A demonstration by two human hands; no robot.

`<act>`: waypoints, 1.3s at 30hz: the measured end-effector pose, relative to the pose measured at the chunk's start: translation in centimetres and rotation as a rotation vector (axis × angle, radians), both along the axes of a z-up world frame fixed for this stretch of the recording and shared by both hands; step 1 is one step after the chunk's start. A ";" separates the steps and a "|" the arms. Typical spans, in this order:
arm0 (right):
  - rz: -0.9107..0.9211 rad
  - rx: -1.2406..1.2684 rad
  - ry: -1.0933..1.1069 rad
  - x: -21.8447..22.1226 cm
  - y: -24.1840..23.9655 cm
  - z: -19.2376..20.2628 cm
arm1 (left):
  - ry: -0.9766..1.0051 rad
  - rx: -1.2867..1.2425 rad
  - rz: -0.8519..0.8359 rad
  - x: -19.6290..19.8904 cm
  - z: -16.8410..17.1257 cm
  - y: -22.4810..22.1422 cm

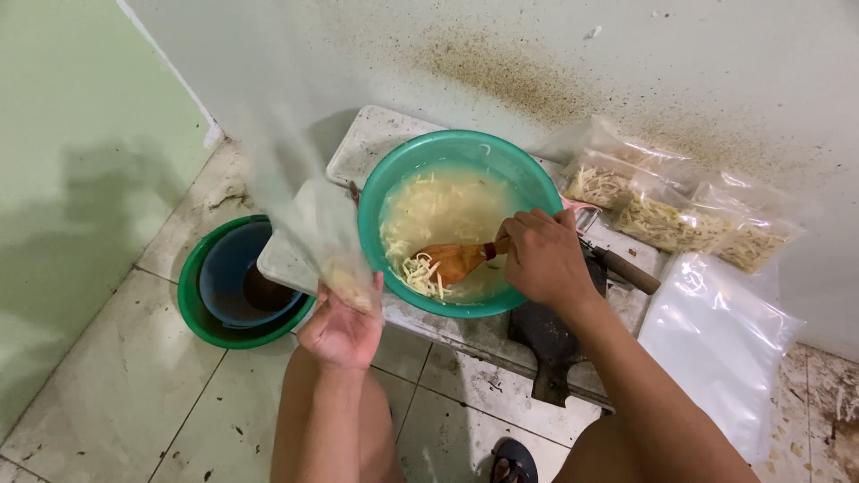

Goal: The person uses a wooden spoon to scoop dried fruit pieces from a green bowl and places them into a plastic bag by hand.

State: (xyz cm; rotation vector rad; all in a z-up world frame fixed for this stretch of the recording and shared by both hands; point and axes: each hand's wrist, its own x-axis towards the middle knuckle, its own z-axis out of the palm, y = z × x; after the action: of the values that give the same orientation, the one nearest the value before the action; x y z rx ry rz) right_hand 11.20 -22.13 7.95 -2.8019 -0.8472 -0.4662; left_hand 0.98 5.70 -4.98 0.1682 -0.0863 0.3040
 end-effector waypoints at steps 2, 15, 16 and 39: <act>-0.006 0.015 -0.002 0.0 -0.1 0.5 | -0.016 -0.020 -0.017 0.1 2.4 -0.6; 0.096 -0.002 -0.111 -0.1 -1.6 5.2 | 0.094 0.044 0.012 -0.3 1.0 -0.2; 0.095 -0.003 -0.111 0.2 -2.2 5.0 | 0.094 0.043 0.011 -0.4 1.2 -0.3; 0.195 0.110 -0.070 0.2 -2.6 4.8 | 0.148 0.050 -0.010 -0.3 -0.3 -0.7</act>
State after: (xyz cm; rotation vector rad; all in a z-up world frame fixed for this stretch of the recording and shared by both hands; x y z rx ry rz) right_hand 11.44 -24.69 12.76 -2.5847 -1.0628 -0.5625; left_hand 0.70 4.96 -5.24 0.2390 0.0521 0.2783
